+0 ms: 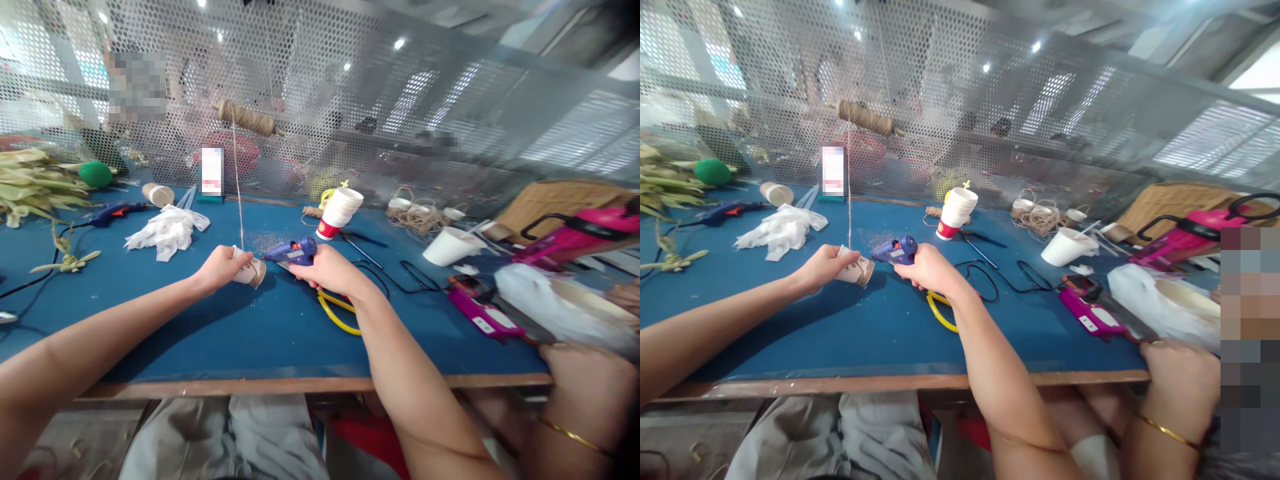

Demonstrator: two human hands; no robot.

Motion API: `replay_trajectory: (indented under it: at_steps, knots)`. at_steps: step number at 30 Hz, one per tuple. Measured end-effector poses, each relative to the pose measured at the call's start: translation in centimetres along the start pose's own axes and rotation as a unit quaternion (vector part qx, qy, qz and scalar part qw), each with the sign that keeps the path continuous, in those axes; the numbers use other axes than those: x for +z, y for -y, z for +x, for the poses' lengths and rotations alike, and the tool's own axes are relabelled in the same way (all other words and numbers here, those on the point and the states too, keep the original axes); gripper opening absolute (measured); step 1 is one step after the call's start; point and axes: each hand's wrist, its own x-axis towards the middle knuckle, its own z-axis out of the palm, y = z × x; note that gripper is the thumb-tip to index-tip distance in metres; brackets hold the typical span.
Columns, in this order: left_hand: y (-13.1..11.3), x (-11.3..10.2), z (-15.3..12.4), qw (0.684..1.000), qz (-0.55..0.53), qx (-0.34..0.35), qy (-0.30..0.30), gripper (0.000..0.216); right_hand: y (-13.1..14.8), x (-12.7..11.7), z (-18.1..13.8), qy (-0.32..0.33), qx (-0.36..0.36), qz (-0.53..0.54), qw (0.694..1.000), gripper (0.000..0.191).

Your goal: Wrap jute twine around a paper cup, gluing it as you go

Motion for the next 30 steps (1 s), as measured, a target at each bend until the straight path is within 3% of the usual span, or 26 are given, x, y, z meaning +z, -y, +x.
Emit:
replay_trajectory:
  at_steps: [7, 12, 15, 20, 27, 30]
  knots:
    - [-0.7, 0.1, -0.5, 1.0, -0.01, 0.009, 0.012, 0.034, -0.5, -0.1, 0.4, -0.012, 0.011, 0.078, 0.997, 0.019]
    - [-1.7, 0.1, -1.3, 0.997, -0.026, 0.043, 0.053, 0.041, -2.3, -1.2, 1.9, -0.115, 0.011, 0.177, 0.977, 0.013]
    - [-1.6, 0.1, -1.5, 0.995, -0.025, 0.073, 0.064, 0.043, -4.2, -1.5, 3.5, -0.177, 0.048, 0.149, 0.972, 0.01]
    - [-1.5, 0.2, -1.7, 0.993, -0.044, 0.087, 0.073, 0.044, -6.3, -0.8, 5.3, -0.155, 0.123, 0.121, 0.973, 0.017]
    - [-2.3, 0.3, -2.2, 0.992, -0.045, 0.088, 0.08, 0.042, -6.9, -0.6, 6.1, -0.186, 0.149, 0.045, 0.97, 0.022]
    - [-2.1, 0.3, -2.1, 0.992, -0.044, 0.088, 0.081, 0.042, -5.7, -1.0, 5.8, -0.221, 0.133, -0.011, 0.966, 0.021]
